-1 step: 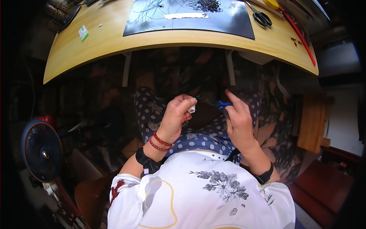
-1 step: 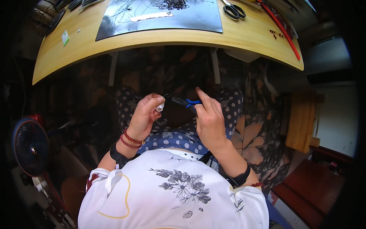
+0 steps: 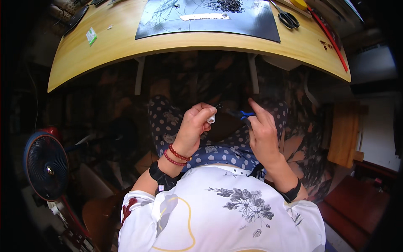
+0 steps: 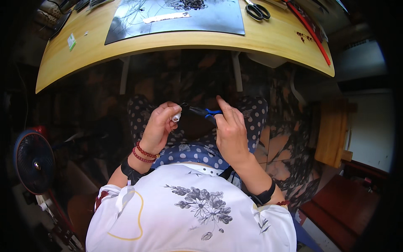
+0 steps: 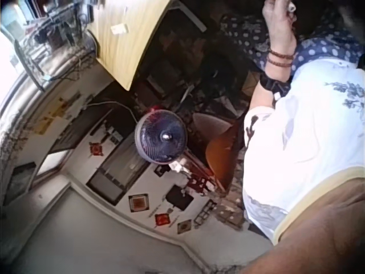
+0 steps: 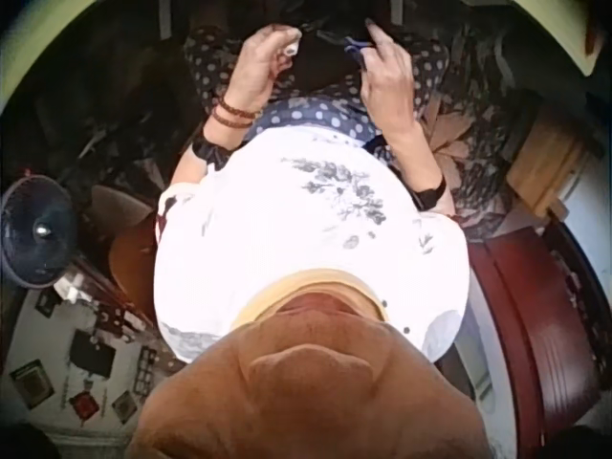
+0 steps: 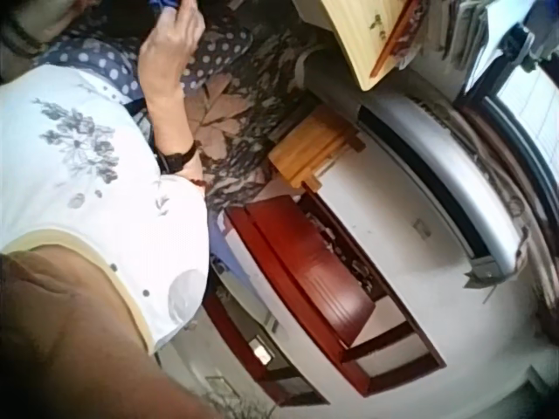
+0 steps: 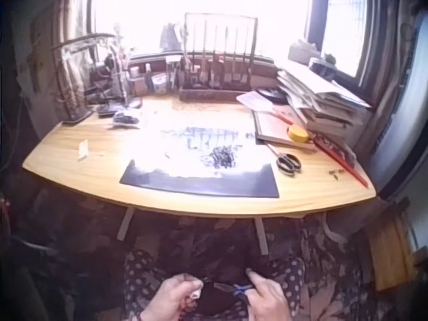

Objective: Tying fishing hooks and lines to small white components at a desk.

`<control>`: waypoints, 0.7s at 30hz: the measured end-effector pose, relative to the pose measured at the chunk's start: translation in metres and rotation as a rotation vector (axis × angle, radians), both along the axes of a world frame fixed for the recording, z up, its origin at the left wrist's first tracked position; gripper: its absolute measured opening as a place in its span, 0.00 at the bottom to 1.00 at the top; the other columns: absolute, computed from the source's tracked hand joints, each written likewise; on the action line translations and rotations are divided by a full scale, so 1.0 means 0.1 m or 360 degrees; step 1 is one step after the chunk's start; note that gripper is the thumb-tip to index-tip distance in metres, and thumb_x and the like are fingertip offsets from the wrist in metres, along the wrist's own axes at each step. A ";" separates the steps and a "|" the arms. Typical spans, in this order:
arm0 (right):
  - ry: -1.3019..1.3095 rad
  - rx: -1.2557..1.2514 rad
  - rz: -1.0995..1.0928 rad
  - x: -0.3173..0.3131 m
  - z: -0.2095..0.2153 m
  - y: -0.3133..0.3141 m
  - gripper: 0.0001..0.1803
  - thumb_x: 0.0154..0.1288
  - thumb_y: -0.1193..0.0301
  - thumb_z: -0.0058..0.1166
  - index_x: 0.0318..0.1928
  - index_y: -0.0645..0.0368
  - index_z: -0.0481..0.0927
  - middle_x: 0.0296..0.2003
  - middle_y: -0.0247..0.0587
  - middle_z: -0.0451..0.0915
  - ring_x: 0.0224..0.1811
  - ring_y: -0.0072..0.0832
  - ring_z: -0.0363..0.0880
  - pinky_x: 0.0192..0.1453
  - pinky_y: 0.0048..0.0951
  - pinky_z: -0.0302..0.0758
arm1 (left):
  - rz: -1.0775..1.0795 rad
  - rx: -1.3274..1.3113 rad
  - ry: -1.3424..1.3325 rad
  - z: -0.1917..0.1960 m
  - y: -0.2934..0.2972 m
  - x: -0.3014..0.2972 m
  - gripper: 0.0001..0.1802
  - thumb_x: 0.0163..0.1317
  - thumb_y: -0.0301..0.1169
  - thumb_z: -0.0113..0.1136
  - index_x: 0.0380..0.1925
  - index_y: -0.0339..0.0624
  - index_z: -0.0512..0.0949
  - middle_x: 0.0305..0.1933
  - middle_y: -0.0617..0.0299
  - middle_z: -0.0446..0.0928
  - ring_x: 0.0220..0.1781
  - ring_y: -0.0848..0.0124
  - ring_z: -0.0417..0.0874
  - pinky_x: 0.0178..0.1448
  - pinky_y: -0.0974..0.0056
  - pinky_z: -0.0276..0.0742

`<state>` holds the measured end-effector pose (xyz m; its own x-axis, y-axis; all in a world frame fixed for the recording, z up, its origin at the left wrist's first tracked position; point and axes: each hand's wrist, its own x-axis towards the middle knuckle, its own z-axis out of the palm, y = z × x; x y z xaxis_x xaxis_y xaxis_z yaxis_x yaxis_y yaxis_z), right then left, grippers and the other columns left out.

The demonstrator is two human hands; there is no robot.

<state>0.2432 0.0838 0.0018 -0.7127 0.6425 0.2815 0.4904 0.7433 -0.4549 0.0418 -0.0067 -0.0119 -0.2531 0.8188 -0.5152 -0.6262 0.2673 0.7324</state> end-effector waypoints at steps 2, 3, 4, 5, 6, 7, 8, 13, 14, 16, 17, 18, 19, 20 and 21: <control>-0.0002 0.0015 -0.0012 -0.02 0.00 0.01 0.09 0.56 0.87 0.55 0.39 0.71 0.79 0.65 0.57 0.74 0.62 0.53 0.76 0.69 0.46 0.70 | -0.0012 0.0006 0.0034 0.00 0.01 0.01 0.06 0.69 0.34 0.62 0.36 0.46 0.78 0.28 0.74 0.72 0.28 0.85 0.69 0.34 0.75 0.65; -0.0003 0.0033 -0.0021 -0.03 0.01 0.01 0.09 0.56 0.87 0.54 0.40 0.71 0.79 0.65 0.58 0.74 0.62 0.53 0.76 0.69 0.47 0.70 | -0.0015 0.0007 0.0032 0.00 0.01 0.02 0.05 0.69 0.34 0.62 0.37 0.47 0.78 0.29 0.74 0.72 0.28 0.85 0.69 0.34 0.75 0.65; 0.0000 0.0031 -0.0017 -0.05 0.01 0.03 0.09 0.56 0.87 0.54 0.40 0.71 0.79 0.65 0.58 0.74 0.62 0.53 0.76 0.69 0.47 0.70 | -0.0012 0.0007 0.0035 -0.01 0.01 0.03 0.05 0.69 0.34 0.62 0.37 0.47 0.78 0.29 0.74 0.73 0.28 0.85 0.69 0.34 0.75 0.65; 0.0014 0.0031 -0.0002 -0.08 0.02 0.05 0.10 0.56 0.87 0.53 0.40 0.72 0.79 0.65 0.59 0.74 0.62 0.53 0.75 0.70 0.47 0.69 | -0.0008 0.0006 0.0038 -0.01 0.00 0.03 0.05 0.69 0.34 0.62 0.37 0.47 0.78 0.29 0.74 0.73 0.28 0.85 0.69 0.34 0.75 0.65; 0.0028 0.0030 0.0014 -0.09 0.02 0.06 0.10 0.55 0.88 0.53 0.40 0.72 0.79 0.65 0.60 0.74 0.63 0.54 0.75 0.70 0.48 0.68 | -0.0008 0.0010 0.0049 -0.03 0.00 0.03 0.05 0.69 0.34 0.62 0.37 0.47 0.79 0.30 0.74 0.73 0.29 0.85 0.69 0.34 0.75 0.65; 0.0029 0.0031 0.0016 -0.10 0.02 0.06 0.10 0.55 0.88 0.53 0.40 0.72 0.79 0.65 0.60 0.74 0.63 0.54 0.75 0.70 0.48 0.68 | -0.0011 0.0017 0.0059 -0.03 0.00 0.03 0.05 0.69 0.34 0.62 0.37 0.47 0.79 0.30 0.74 0.74 0.29 0.85 0.70 0.34 0.75 0.65; 0.0021 0.0024 0.0025 -0.10 0.02 0.07 0.11 0.54 0.88 0.53 0.40 0.73 0.79 0.64 0.62 0.74 0.63 0.54 0.75 0.70 0.49 0.67 | -0.0008 0.0018 0.0060 -0.03 0.00 0.02 0.05 0.69 0.34 0.62 0.37 0.47 0.79 0.30 0.74 0.74 0.29 0.85 0.70 0.34 0.75 0.65; -0.0001 -0.0017 0.0090 -0.14 0.01 0.07 0.11 0.54 0.88 0.52 0.40 0.74 0.79 0.63 0.63 0.74 0.62 0.54 0.75 0.70 0.49 0.67 | -0.0001 0.0030 0.0102 -0.03 -0.02 0.01 0.05 0.69 0.34 0.62 0.37 0.47 0.79 0.31 0.73 0.74 0.30 0.85 0.71 0.33 0.76 0.65; -0.0002 -0.0001 0.0095 -0.15 0.02 0.07 0.11 0.54 0.88 0.53 0.40 0.74 0.79 0.63 0.63 0.75 0.62 0.54 0.75 0.70 0.48 0.68 | -0.0001 0.0031 0.0102 -0.03 -0.03 0.00 0.05 0.69 0.34 0.62 0.37 0.47 0.79 0.31 0.73 0.74 0.30 0.85 0.71 0.33 0.76 0.65; -0.0004 0.0017 0.0100 -0.18 0.04 0.06 0.11 0.54 0.88 0.53 0.40 0.74 0.79 0.62 0.63 0.75 0.62 0.54 0.76 0.69 0.48 0.68 | -0.0005 0.0035 0.0109 -0.06 -0.03 0.00 0.05 0.69 0.34 0.62 0.37 0.47 0.80 0.31 0.73 0.75 0.30 0.85 0.71 0.33 0.76 0.65; -0.0012 0.0028 0.0101 -0.18 0.04 0.06 0.10 0.54 0.87 0.53 0.39 0.74 0.79 0.62 0.63 0.75 0.61 0.54 0.76 0.69 0.48 0.68 | -0.0004 0.0037 0.0108 -0.06 -0.03 0.00 0.05 0.69 0.34 0.62 0.37 0.47 0.80 0.31 0.73 0.75 0.30 0.85 0.71 0.33 0.76 0.65; -0.0019 0.0039 0.0103 -0.19 0.04 0.06 0.10 0.54 0.87 0.53 0.39 0.73 0.79 0.61 0.63 0.76 0.61 0.53 0.76 0.68 0.47 0.69 | -0.0014 0.0035 0.0099 -0.06 -0.03 0.01 0.05 0.69 0.33 0.62 0.37 0.46 0.80 0.31 0.74 0.75 0.30 0.86 0.71 0.33 0.76 0.65; -0.0020 0.0041 0.0104 -0.19 0.04 0.05 0.10 0.54 0.87 0.53 0.39 0.73 0.79 0.61 0.63 0.76 0.61 0.53 0.76 0.68 0.47 0.69 | -0.0025 0.0031 0.0090 -0.06 -0.03 0.01 0.05 0.69 0.33 0.62 0.37 0.46 0.80 0.31 0.74 0.75 0.30 0.86 0.71 0.33 0.76 0.66; -0.0016 0.0057 0.0104 -0.19 0.05 0.05 0.10 0.54 0.87 0.54 0.39 0.73 0.80 0.59 0.61 0.77 0.59 0.52 0.77 0.67 0.47 0.69 | -0.0024 0.0032 0.0089 -0.06 -0.03 0.02 0.05 0.69 0.33 0.62 0.37 0.46 0.80 0.31 0.74 0.75 0.30 0.86 0.71 0.33 0.76 0.66; -0.0012 0.0074 0.0105 -0.20 0.05 0.05 0.10 0.54 0.86 0.55 0.39 0.72 0.80 0.57 0.59 0.78 0.58 0.51 0.77 0.66 0.46 0.70 | -0.0026 0.0038 0.0085 -0.06 -0.03 0.02 0.05 0.69 0.33 0.62 0.37 0.46 0.80 0.31 0.74 0.75 0.30 0.86 0.71 0.33 0.76 0.65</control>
